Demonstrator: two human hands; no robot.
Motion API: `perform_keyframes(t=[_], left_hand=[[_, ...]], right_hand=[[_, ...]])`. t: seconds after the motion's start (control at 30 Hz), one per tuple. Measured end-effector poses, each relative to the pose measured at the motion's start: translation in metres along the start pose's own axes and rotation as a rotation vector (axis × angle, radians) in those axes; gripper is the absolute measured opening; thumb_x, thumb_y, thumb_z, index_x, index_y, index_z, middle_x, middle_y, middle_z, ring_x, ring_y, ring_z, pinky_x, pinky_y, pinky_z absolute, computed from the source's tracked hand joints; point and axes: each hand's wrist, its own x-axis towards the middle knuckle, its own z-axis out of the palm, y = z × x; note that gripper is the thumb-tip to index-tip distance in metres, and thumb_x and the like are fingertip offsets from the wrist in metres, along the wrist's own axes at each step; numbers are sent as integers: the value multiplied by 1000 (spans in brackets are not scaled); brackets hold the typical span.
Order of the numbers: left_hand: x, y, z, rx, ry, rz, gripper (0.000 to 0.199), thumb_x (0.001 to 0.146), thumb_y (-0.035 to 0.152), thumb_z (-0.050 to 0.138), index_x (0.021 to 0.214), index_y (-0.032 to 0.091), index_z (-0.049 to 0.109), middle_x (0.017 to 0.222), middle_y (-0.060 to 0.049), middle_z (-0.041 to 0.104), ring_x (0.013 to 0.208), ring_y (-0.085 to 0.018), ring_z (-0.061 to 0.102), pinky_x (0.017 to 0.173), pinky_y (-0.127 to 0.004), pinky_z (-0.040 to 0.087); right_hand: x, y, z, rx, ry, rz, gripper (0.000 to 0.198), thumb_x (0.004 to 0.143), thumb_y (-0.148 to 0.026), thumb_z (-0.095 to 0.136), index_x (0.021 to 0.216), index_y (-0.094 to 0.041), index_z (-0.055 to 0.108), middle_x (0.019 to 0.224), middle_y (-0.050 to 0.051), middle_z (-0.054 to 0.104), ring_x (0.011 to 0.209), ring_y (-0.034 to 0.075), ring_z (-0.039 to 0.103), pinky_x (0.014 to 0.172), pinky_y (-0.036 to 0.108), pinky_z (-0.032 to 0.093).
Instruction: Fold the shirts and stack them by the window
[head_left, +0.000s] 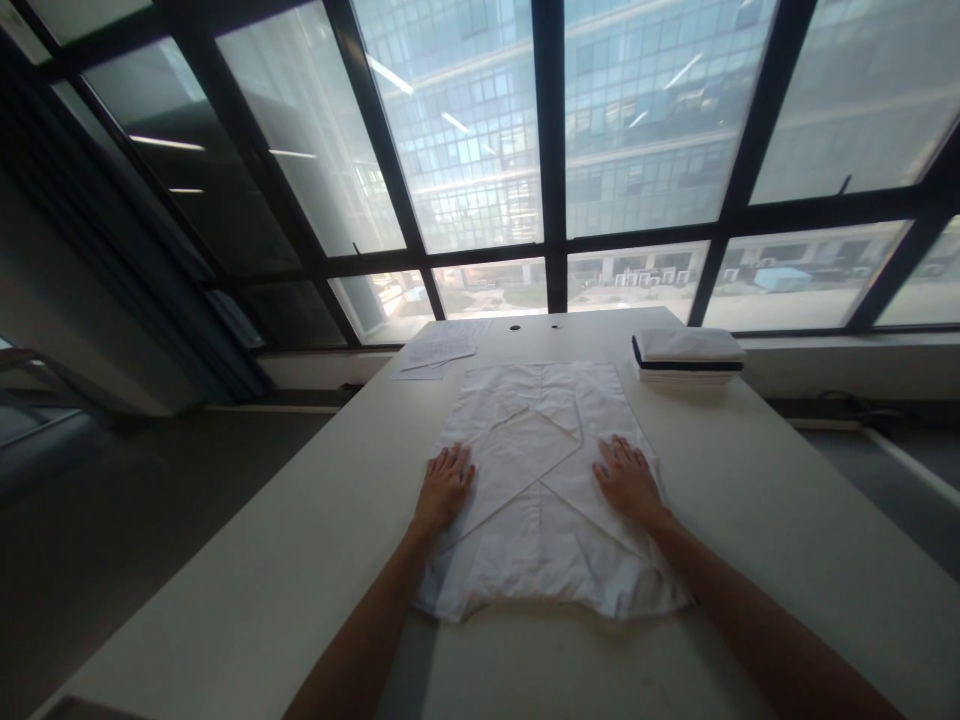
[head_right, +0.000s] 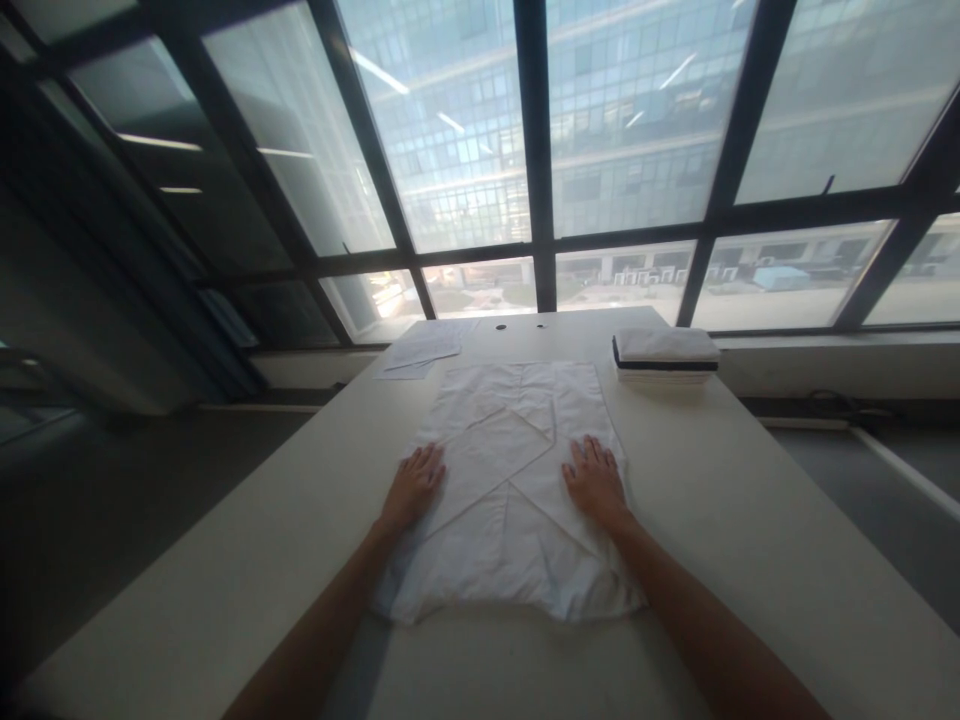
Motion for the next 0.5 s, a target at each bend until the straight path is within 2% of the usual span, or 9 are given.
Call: perform_keyframes(t=[0.3,0.4,0.5], left_hand=[[-13,14,0,-15,-7,15,48,103,34,42,147,18,51,158,-13,42,148,-31,33,120,-51,25],[-11,14,-1,-17,-12,15,48,103,34,42,147,17,51,158,-13,42,148,-32,33,120,-51,25],[-10,13,0,-32,-9,13,47,103,33,43,146,19,51,158,-12,42,148,-31,33,120,-51,25]], right_hand=[[16,18,4,21,-29,5,56,103,-41,35,153,-17,43,161,16,35,150,28,27,119,47,20],[28,10,1,93,-34,30,54,105,-40,28,149,-17,49,155,18,45,147,28,35,116,47,28],[45,-9,-2,157,-25,-23,54,106,-37,21,144,-18,54,145,18,55,140,27,44,112,45,34]])
